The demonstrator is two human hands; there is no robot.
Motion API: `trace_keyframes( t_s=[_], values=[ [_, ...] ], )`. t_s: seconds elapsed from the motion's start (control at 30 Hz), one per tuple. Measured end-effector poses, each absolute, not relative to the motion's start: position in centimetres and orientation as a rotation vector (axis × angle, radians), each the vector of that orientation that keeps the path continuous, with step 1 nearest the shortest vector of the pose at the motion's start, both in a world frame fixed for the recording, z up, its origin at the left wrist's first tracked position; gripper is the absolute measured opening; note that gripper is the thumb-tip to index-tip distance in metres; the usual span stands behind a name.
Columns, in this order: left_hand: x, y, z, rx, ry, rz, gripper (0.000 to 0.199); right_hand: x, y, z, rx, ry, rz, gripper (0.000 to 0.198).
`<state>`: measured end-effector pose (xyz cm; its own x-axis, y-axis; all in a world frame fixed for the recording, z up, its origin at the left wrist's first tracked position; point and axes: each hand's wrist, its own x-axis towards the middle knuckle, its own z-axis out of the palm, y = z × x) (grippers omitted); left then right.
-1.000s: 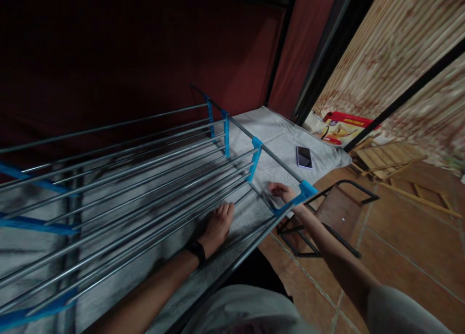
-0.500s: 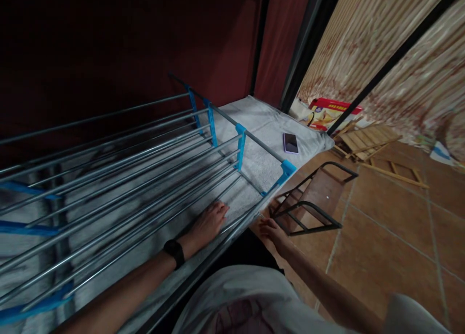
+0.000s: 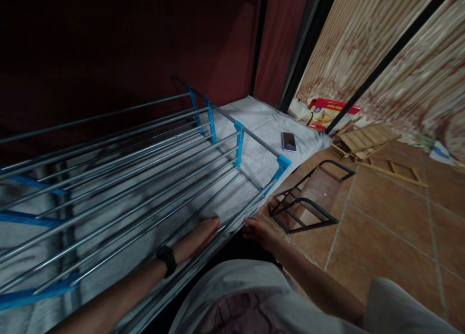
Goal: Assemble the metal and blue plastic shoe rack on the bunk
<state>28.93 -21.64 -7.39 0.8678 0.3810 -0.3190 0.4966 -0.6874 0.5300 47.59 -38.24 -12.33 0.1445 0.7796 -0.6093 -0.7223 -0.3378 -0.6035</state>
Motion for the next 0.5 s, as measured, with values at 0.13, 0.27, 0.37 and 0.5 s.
trace_keyframes(
  t_s=[0.13, 0.27, 0.37, 0.5],
  values=[
    [28.6, -20.1, -7.0, 2.258, 0.660, -0.265, 0.018, 47.3, -38.9, -11.6, -1.175, -0.113, 1.461, 0.033],
    [28.4, -18.7, -6.6, 2.194, 0.703, -0.156, 0.036, 47.1, -38.1, -9.9, -1.197, -0.135, 1.370, 0.031],
    [28.5, -18.4, -6.4, 2.168, 0.725, -0.194, 0.037, 47.2, -36.4, -9.3, -1.165, -0.203, 1.382, 0.026],
    [28.5, -18.0, -6.4, 2.204, 0.710, -0.212, 0.031, 47.6, -34.0, -10.2, -1.206, -0.192, 1.402, 0.022]
  ],
)
